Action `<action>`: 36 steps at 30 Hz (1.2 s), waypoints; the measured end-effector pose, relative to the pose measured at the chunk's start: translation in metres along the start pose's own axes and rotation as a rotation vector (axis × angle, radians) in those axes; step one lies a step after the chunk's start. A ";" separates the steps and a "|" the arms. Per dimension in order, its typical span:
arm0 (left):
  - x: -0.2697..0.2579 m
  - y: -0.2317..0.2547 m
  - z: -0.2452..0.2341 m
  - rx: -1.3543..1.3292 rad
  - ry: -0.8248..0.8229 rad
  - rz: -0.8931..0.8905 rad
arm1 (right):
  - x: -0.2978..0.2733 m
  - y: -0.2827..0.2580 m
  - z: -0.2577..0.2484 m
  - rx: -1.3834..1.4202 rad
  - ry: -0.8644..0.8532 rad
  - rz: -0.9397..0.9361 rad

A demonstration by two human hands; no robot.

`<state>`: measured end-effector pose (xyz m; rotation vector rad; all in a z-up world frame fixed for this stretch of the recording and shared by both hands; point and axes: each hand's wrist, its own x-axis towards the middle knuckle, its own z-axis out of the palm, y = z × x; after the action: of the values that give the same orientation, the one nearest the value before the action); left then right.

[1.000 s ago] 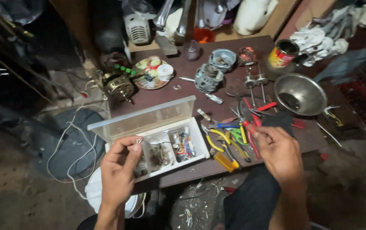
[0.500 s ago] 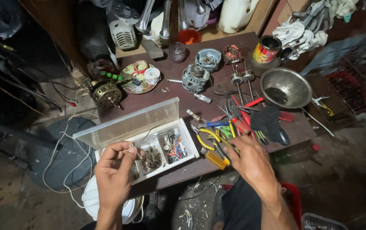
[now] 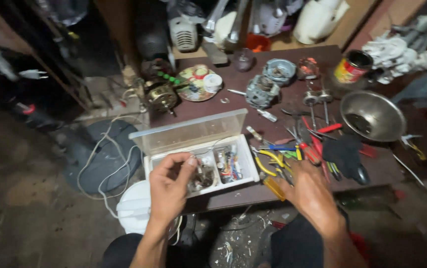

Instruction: The person sorts through a compartmentalized box of small parts, selects a component, and uses a multimeter to test it. They then place the box on a shelf and continue testing the component with the multimeter probes.

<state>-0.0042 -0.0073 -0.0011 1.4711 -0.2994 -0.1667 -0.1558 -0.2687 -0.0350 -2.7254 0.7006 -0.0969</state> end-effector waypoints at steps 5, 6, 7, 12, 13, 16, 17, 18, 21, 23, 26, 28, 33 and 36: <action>0.000 0.002 -0.003 -0.020 -0.002 -0.068 | 0.017 0.008 0.003 -0.005 -0.029 0.077; -0.001 0.005 -0.003 0.019 -0.019 -0.067 | 0.018 0.006 -0.001 0.014 -0.056 0.138; -0.001 0.004 -0.005 0.019 -0.015 -0.066 | 0.019 0.004 -0.002 0.014 -0.057 0.133; 0.000 0.004 -0.007 -0.039 -0.046 -0.063 | 0.019 -0.002 -0.012 -0.018 -0.177 0.197; 0.000 0.003 -0.007 -0.040 -0.042 -0.063 | 0.019 -0.006 -0.018 -0.019 -0.178 0.194; 0.001 0.000 -0.007 -0.063 -0.035 -0.057 | 0.017 -0.013 -0.030 -0.011 -0.295 0.253; 0.001 -0.001 -0.007 -0.075 -0.025 -0.062 | 0.016 -0.012 -0.032 -0.038 -0.329 0.272; 0.002 -0.002 -0.006 -0.086 -0.014 -0.067 | 0.016 -0.011 -0.033 -0.065 -0.363 0.292; 0.000 0.000 -0.004 -0.083 0.002 -0.043 | 0.008 -0.024 -0.044 -0.159 -0.351 0.289; -0.001 0.002 -0.002 -0.069 0.012 -0.022 | 0.006 -0.017 -0.043 -0.180 -0.356 0.275; -0.001 0.001 0.000 -0.057 0.029 0.015 | 0.001 -0.023 -0.055 -0.178 -0.395 0.314; -0.002 0.000 0.001 -0.058 0.033 0.029 | -0.001 -0.027 -0.063 -0.153 -0.428 0.372; -0.002 0.005 0.002 -0.006 0.070 0.048 | -0.005 -0.011 -0.065 -0.039 -0.391 0.464; -0.001 -0.002 0.003 -0.077 0.078 0.003 | -0.011 0.010 -0.053 0.056 -0.265 0.446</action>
<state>-0.0062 -0.0100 -0.0031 1.3969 -0.2296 -0.1172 -0.1779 -0.2870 0.0115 -2.3986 1.1758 0.3354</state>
